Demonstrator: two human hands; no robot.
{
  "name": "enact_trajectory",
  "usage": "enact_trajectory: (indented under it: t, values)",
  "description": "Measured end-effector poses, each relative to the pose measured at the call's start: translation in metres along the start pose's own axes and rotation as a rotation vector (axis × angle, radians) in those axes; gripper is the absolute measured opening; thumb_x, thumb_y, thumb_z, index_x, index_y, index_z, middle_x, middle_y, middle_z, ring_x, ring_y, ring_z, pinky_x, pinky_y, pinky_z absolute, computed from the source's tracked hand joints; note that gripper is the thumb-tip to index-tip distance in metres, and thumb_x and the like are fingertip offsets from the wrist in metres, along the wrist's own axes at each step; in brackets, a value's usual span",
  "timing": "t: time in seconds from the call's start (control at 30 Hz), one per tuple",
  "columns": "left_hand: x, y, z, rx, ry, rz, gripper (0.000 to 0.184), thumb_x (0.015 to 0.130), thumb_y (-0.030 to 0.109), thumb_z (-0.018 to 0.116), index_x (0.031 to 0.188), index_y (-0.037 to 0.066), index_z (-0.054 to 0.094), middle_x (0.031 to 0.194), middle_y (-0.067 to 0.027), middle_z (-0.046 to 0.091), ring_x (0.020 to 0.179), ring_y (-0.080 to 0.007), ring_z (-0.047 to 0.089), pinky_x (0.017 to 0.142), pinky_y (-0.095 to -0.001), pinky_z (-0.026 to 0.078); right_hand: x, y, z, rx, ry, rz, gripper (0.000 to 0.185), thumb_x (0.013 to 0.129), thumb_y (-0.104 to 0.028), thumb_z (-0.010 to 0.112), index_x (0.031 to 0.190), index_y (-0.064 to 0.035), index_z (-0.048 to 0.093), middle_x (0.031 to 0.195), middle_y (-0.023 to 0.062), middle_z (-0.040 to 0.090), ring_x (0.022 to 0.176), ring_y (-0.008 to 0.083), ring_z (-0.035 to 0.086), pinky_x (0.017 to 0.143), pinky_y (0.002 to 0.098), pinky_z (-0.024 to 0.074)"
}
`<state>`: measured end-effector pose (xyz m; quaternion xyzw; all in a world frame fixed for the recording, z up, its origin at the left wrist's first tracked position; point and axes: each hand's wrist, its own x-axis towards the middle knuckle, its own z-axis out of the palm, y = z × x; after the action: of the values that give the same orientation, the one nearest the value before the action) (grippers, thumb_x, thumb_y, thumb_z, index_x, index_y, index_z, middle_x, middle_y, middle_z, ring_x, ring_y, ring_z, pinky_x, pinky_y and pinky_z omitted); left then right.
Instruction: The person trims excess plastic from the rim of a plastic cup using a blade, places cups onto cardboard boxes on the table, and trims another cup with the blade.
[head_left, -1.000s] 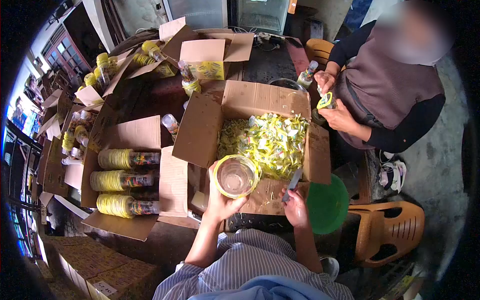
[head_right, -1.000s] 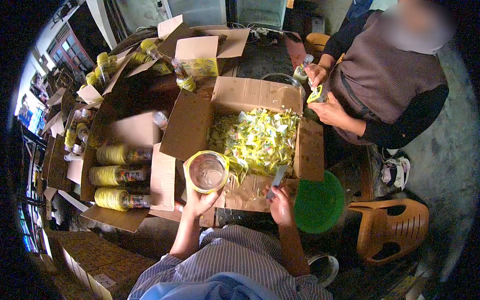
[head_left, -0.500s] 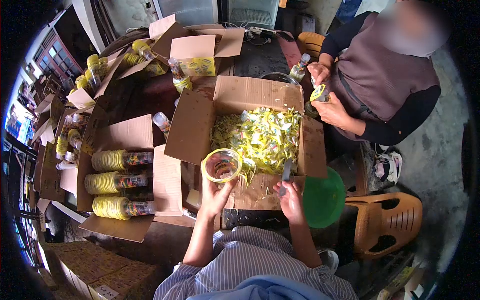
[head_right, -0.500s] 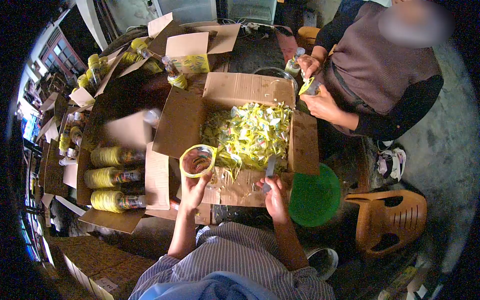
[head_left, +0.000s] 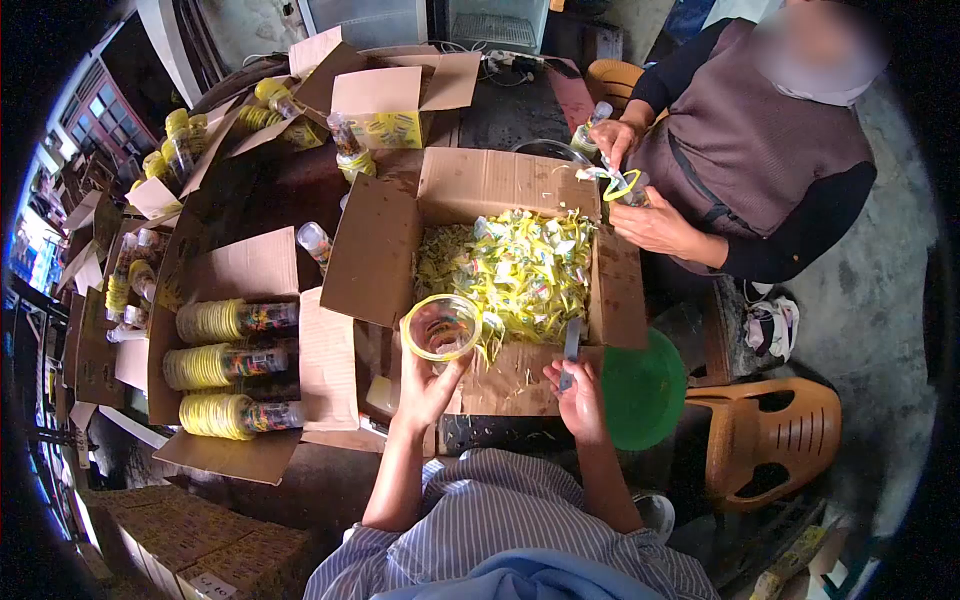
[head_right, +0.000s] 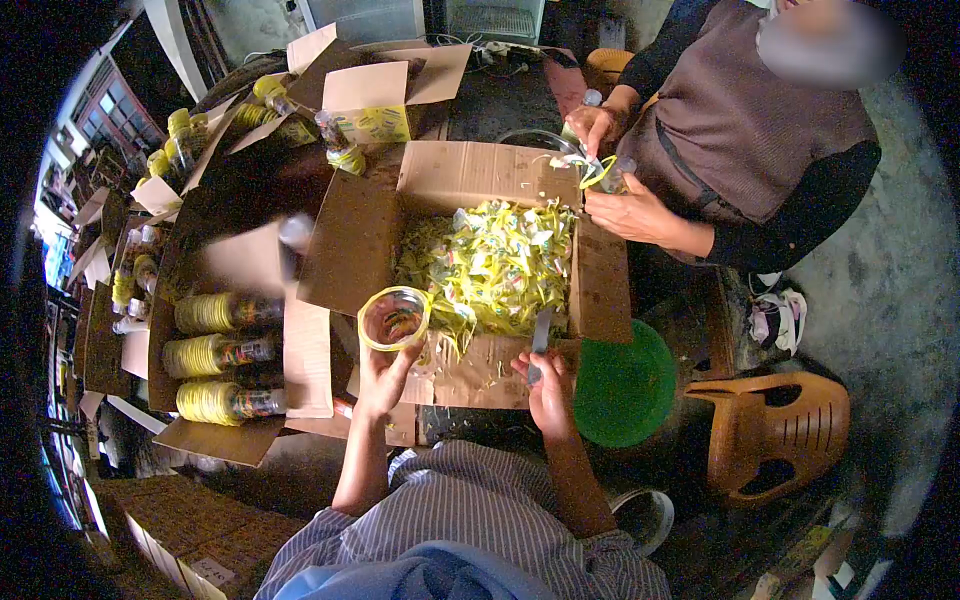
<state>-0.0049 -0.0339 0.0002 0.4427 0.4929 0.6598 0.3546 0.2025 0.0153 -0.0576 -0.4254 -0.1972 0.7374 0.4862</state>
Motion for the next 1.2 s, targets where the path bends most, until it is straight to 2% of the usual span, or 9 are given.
enact_trajectory:
  t: [0.17,0.27,0.37,0.4,0.5,0.6,0.67,0.9,1.2]
  values:
    - [0.0,-0.001,0.001,-0.019,0.023,-0.006,0.051,0.073,0.004,0.059,0.114,0.002,0.028,0.107,-0.0103,0.04,0.097,-0.0179,0.046,0.083,-0.0309,0.039,-0.003,0.002,0.0,-0.083,0.109,0.031,0.012,0.075,-0.013,0.055,0.081,-0.0064,0.047,0.074,0.003,0.053,0.069,0.0156,0.054,0.07,0.0311,0.0426]
    - [-0.002,-0.005,-0.004,0.002,-0.024,-0.022,0.057,0.075,0.006,0.058,0.121,0.004,0.025,0.114,-0.0096,0.038,0.102,-0.0187,0.044,0.084,-0.0301,0.039,-0.007,0.0,0.001,-0.383,0.218,-0.132,0.015,0.074,-0.012,0.058,0.087,-0.0081,0.05,0.081,0.0024,0.056,0.075,0.0135,0.055,0.063,0.0269,0.04]
    - [-0.003,-0.006,-0.004,0.007,-0.009,0.018,0.058,0.075,0.005,0.058,0.121,0.004,0.024,0.114,-0.009,0.038,0.102,-0.0182,0.044,0.084,-0.0299,0.039,0.011,0.016,-0.023,-0.483,0.192,-0.53,0.019,0.073,-0.005,0.058,0.09,-0.0021,0.05,0.082,0.0039,0.057,0.072,0.0106,0.055,0.064,0.0253,0.0429]
    - [-0.003,-0.006,-0.004,0.003,-0.009,0.016,0.058,0.074,0.005,0.058,0.122,0.004,0.024,0.115,-0.009,0.038,0.102,-0.0183,0.044,0.084,-0.03,0.039,0.01,0.013,-0.02,-0.576,0.277,-0.573,0.019,0.072,0.0,0.06,0.089,0.002,0.051,0.083,0.0054,0.057,0.073,0.009,0.054,0.065,0.0222,0.0442]
    - [-0.003,-0.006,-0.005,0.002,-0.009,0.014,0.059,0.074,0.004,0.059,0.122,0.004,0.024,0.116,-0.0089,0.037,0.102,-0.0186,0.043,0.084,-0.0304,0.039,0.009,0.013,-0.025,-0.866,0.226,-0.812,0.022,0.07,0.0,0.063,0.089,0.0024,0.053,0.082,0.0058,0.058,0.074,0.0085,0.054,0.066,0.0202,0.0434]
    - [-0.003,-0.004,-0.005,0.003,0.004,0.009,0.058,0.073,0.004,0.06,0.119,0.004,0.026,0.114,-0.0097,0.037,0.101,-0.0187,0.044,0.084,-0.0309,0.039,0.007,0.016,-0.03,-0.89,0.155,-0.688,0.028,0.066,-0.004,0.068,0.09,0.0015,0.055,0.083,0.0047,0.058,0.076,0.0105,0.054,0.069,0.0237,0.0429]
    - [-0.003,-0.001,-0.003,-0.022,0.022,-0.007,0.054,0.071,0.005,0.062,0.114,0.002,0.029,0.109,-0.0113,0.04,0.097,-0.0185,0.047,0.084,-0.0311,0.039,0.007,0.021,-0.034,-0.71,0.12,-0.579,0.03,0.064,-0.003,0.07,0.09,0.0016,0.055,0.084,0.0054,0.058,0.077,0.0116,0.055,0.07,0.0243,0.0432]
    - [-0.003,-0.007,-0.004,0.043,-0.072,0.033,0.062,0.069,0.01,0.061,0.119,0.002,0.025,0.11,-0.0127,0.038,0.101,-0.0209,0.044,0.085,-0.0334,0.037,0.005,0.013,-0.026,-0.466,0.149,-0.342,0.039,0.059,-0.003,0.073,0.094,0.0008,0.055,0.085,0.0081,0.058,0.078,0.0148,0.055,0.071,0.0238,0.0436]
    - [-0.002,0.003,-0.001,0.144,-0.102,0.041,0.066,0.067,0.013,0.061,0.12,0.001,0.023,0.112,-0.0147,0.037,0.102,-0.0223,0.042,0.087,-0.0347,0.035,0.005,0.012,-0.033,-0.413,0.085,-0.241,0.032,0.062,-0.01,0.072,0.088,-0.0011,0.055,0.09,0.0082,0.055,0.081,0.0168,0.052,0.075,0.0269,0.0407]
